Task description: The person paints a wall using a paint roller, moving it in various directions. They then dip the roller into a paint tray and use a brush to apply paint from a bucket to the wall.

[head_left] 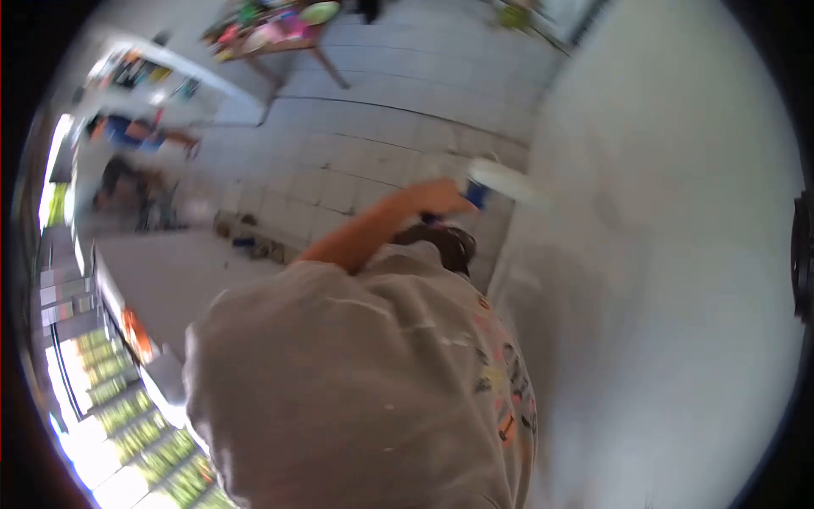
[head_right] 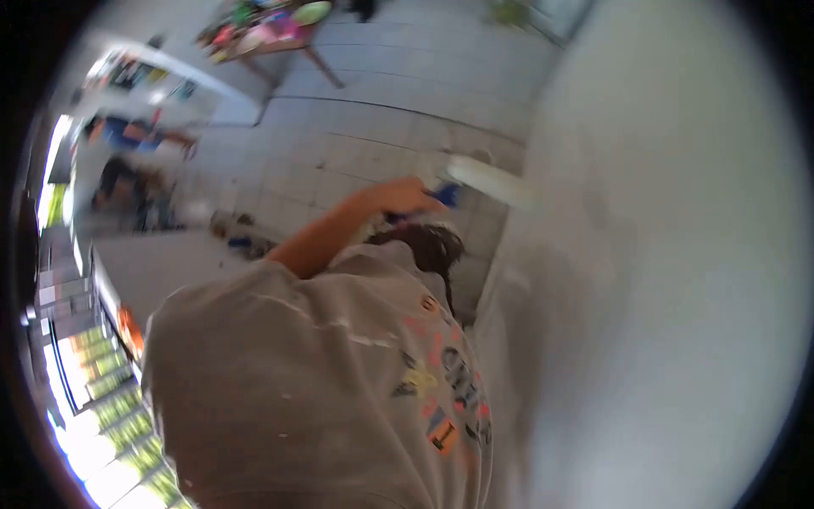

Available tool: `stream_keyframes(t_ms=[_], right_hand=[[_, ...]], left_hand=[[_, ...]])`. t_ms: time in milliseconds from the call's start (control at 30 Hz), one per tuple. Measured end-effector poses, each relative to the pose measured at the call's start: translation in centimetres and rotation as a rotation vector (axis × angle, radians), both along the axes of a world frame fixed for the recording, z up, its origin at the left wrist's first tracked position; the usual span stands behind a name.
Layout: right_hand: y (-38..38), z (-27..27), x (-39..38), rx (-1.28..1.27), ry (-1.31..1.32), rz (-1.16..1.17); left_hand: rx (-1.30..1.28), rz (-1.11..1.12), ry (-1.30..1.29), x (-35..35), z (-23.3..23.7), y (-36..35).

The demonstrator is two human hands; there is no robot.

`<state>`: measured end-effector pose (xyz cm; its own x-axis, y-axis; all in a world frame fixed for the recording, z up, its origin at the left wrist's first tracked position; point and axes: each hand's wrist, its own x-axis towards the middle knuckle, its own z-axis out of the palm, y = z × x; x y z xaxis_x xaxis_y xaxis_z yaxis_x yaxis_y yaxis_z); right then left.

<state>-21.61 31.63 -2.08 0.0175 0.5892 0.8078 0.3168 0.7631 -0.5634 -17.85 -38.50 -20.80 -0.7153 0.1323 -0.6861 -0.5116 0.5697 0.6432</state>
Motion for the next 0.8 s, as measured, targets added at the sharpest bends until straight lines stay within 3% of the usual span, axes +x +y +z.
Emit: stream_keyframes(t_ms=[133,267,433,600,667,800], right_hand=[[7.1,5.7,19.8,0.116,-0.141,-0.363],[9.3,9.5,31.5,0.183,-0.263,-0.612],[7.9,7.0,38.1,0.164,-0.358,-0.786],[7.3,1.2,41.5,0.127,-0.467,-0.894],[6.2,1.0,42.6,0.123,-0.496,-0.93],[4.9,-3.9,43.0,0.087,-0.552,-1.004]], left_hand=[[-0.067,0.005,-0.045,-1.5,0.9,-1.5],[-0.26,0.023,-0.037,-3.9,-0.9,-1.3],[-0.355,0.001,-0.016,-8.6,-3.1,-2.9],[-0.451,-0.184,-0.044,-14.8,-7.5,-4.7],[-0.531,-0.263,-0.1,-16.8,-6.1,-4.8],[-0.614,-0.418,-0.147,-21.6,-8.0,-4.1]])
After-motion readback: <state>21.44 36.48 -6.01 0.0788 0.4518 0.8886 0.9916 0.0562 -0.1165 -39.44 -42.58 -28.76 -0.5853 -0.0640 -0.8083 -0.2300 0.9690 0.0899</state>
